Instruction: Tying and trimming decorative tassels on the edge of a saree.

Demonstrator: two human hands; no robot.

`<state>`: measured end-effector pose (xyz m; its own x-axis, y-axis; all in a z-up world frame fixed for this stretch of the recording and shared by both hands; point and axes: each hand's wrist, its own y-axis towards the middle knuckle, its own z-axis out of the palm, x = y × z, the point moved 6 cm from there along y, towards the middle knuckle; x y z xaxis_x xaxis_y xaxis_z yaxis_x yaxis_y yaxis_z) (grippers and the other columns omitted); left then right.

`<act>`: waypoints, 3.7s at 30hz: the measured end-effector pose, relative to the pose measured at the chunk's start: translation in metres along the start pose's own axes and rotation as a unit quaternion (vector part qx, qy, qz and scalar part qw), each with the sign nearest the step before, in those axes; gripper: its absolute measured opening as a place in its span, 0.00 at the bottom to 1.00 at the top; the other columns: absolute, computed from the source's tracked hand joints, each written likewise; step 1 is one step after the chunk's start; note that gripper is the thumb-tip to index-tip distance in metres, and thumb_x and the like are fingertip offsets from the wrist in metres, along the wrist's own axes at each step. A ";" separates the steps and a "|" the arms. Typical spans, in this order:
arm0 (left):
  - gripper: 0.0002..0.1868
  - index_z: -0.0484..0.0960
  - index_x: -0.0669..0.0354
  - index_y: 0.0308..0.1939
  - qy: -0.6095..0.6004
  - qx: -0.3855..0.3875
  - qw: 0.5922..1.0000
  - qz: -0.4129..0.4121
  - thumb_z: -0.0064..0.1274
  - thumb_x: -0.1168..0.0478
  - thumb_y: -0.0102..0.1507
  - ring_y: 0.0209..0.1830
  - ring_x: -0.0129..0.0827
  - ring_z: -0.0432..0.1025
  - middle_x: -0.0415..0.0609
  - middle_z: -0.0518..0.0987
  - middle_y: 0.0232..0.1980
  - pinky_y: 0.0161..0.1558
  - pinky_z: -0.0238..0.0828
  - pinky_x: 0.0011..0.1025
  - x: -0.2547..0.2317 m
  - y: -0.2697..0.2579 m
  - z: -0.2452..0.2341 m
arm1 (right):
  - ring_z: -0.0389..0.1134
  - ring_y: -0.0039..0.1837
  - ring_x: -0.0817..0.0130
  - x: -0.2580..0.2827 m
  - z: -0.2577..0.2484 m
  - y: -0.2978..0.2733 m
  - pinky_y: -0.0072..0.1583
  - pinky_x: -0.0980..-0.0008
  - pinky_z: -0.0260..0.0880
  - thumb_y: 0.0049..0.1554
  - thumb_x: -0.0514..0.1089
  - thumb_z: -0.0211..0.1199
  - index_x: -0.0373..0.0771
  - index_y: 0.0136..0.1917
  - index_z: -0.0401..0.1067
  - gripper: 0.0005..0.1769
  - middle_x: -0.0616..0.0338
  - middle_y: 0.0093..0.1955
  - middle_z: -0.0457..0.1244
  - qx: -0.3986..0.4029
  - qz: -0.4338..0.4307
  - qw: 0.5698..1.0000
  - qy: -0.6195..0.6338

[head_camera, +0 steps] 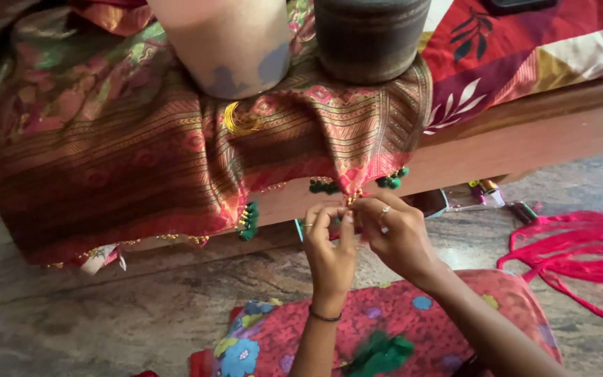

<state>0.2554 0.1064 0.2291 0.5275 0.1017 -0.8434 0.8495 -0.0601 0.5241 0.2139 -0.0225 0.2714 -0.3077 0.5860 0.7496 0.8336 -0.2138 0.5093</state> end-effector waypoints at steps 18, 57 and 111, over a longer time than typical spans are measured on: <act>0.04 0.81 0.60 0.39 -0.012 0.050 0.998 -0.031 0.55 0.64 0.64 0.55 0.39 0.71 0.48 0.79 0.50 0.60 0.65 0.35 -0.013 0.005 -0.003 | 0.68 0.37 0.62 -0.004 -0.006 0.001 0.40 0.67 0.67 0.55 0.30 0.61 0.35 0.47 0.74 0.07 0.53 0.40 0.65 -0.018 -0.037 0.999 -0.011; 0.04 0.78 0.62 0.40 -0.014 0.059 0.998 -0.028 0.52 0.65 0.65 0.54 0.40 0.69 0.49 0.77 0.47 0.58 0.65 0.35 -0.008 0.005 0.000 | 0.67 0.37 0.65 -0.008 0.001 0.001 0.41 0.68 0.67 0.56 0.31 0.63 0.36 0.47 0.74 0.05 0.54 0.39 0.65 -0.035 -0.031 0.999 -0.005; 0.17 0.86 0.58 0.54 -0.067 0.212 0.971 0.084 0.52 0.69 0.61 0.56 0.35 0.77 0.51 0.85 0.53 0.61 0.71 0.33 -0.069 0.021 0.028 | 0.66 0.56 0.72 -0.021 -0.059 -0.023 0.57 0.70 0.74 0.66 0.37 0.61 0.31 0.51 0.75 0.05 0.57 0.57 0.57 -0.186 0.004 0.973 0.140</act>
<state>0.2370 0.0705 0.2945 0.6299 -0.0738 -0.7732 0.6615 -0.4707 0.5838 0.1738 -0.0753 0.2687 -0.4586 0.3593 0.8128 0.6283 -0.5157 0.5825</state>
